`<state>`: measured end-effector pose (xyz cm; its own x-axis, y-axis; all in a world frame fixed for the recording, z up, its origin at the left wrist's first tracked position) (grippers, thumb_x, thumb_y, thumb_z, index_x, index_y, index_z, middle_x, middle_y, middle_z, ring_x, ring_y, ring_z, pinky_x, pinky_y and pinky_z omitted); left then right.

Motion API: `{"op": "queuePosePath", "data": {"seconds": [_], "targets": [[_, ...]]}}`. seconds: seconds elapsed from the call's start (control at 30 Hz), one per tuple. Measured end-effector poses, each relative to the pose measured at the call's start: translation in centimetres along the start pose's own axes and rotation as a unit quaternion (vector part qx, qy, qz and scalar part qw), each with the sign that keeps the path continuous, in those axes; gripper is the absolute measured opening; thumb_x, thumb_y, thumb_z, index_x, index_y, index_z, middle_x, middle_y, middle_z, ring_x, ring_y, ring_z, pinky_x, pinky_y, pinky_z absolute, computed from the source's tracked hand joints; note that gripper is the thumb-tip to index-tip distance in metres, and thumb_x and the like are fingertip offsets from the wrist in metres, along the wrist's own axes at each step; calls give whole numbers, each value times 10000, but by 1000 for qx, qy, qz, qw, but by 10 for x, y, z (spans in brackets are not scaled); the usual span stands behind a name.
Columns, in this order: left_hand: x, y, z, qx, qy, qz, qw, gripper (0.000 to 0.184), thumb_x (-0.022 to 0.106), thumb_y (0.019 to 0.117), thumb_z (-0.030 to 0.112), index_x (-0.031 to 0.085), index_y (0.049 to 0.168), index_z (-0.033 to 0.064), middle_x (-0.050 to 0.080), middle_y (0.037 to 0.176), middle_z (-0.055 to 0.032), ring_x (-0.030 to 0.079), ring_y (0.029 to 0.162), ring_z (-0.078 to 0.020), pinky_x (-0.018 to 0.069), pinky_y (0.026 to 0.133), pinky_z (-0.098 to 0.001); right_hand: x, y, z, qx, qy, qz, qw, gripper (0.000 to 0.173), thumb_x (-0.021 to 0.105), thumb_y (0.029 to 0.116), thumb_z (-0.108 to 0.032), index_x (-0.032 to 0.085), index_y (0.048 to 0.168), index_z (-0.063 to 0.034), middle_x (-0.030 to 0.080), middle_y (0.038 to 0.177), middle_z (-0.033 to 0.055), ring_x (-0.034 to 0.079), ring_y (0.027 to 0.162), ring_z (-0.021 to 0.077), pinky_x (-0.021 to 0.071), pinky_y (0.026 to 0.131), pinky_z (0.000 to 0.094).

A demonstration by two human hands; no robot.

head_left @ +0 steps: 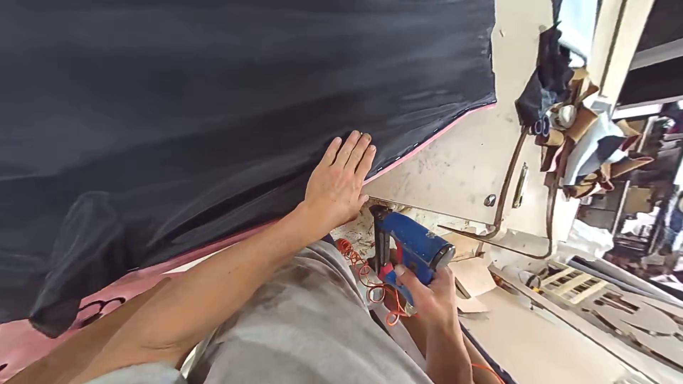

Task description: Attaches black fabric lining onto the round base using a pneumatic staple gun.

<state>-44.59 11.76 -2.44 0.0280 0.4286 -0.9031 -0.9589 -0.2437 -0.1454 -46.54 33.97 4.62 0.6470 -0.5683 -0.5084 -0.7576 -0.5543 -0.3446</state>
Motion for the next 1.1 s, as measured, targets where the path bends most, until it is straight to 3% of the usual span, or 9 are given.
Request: {"op": "queuePosePath", "data": {"seconds": [0.07, 0.17, 0.27, 0.37, 0.67, 1.1], "targets": [[6, -9, 3, 16, 17, -2, 1000, 836, 569, 971, 488, 274, 1626, 60, 155, 1728, -135, 103, 1605, -278, 116, 1283, -531, 1, 6, 2, -1, 5, -11, 1000, 168, 740, 854, -249, 716, 915, -94, 717, 709, -24, 687, 588, 89, 606, 550, 276], [10, -44, 0, 44, 2, 55, 997, 682, 563, 1007, 356, 356, 1602, 95, 241, 1710, -106, 165, 1597, -264, 170, 1277, -541, 0, 15, 2, 2, -3, -24, 1000, 165, 723, 880, -251, 710, 923, -92, 715, 708, -35, 686, 591, 79, 607, 553, 273], [9, -74, -6, 46, 5, 98, 994, 578, 454, 1065, 317, 370, 1595, 104, 291, 1695, -90, 218, 1584, -261, 213, 1261, -557, -5, 27, -6, 14, -10, -32, 999, 218, 702, 905, -278, 700, 964, -69, 727, 732, -10, 711, 621, 116, 631, 585, 318], [15, -91, -6, 34, 50, 82, 995, 572, 398, 1092, 303, 312, 1617, 93, 296, 1694, -83, 251, 1574, -237, 232, 1249, -521, -6, 43, -27, 23, -46, -32, 998, 211, 677, 913, -289, 688, 957, -83, 715, 700, -37, 703, 600, 93, 624, 566, 297], [14, -110, -7, 38, -16, 136, 990, 502, 433, 1076, 140, 385, 1569, 57, 416, 1634, -81, 387, 1513, -232, 318, 1219, -451, 11, 86, -55, 22, -191, -73, 979, 230, 621, 932, -341, 674, 947, -118, 653, 662, -81, 641, 547, 49, 580, 520, 277], [12, -136, -12, 34, -32, 169, 984, 430, 376, 1070, -1, 474, 1488, 17, 502, 1573, -85, 467, 1461, -230, 363, 1199, -402, 28, 69, -59, 57, -210, -106, 970, 222, 613, 932, -334, 680, 933, -123, 649, 652, -85, 637, 540, 47, 577, 517, 273]]}}
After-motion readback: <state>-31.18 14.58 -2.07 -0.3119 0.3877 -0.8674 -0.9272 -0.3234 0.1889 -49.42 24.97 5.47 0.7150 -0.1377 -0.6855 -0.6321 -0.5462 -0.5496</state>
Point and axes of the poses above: each hand's wrist, its own y-axis towards the middle knuckle, its own x-axis out of the palm, z = x × y, the point moved 10 cm from there along y, towards the middle knuckle
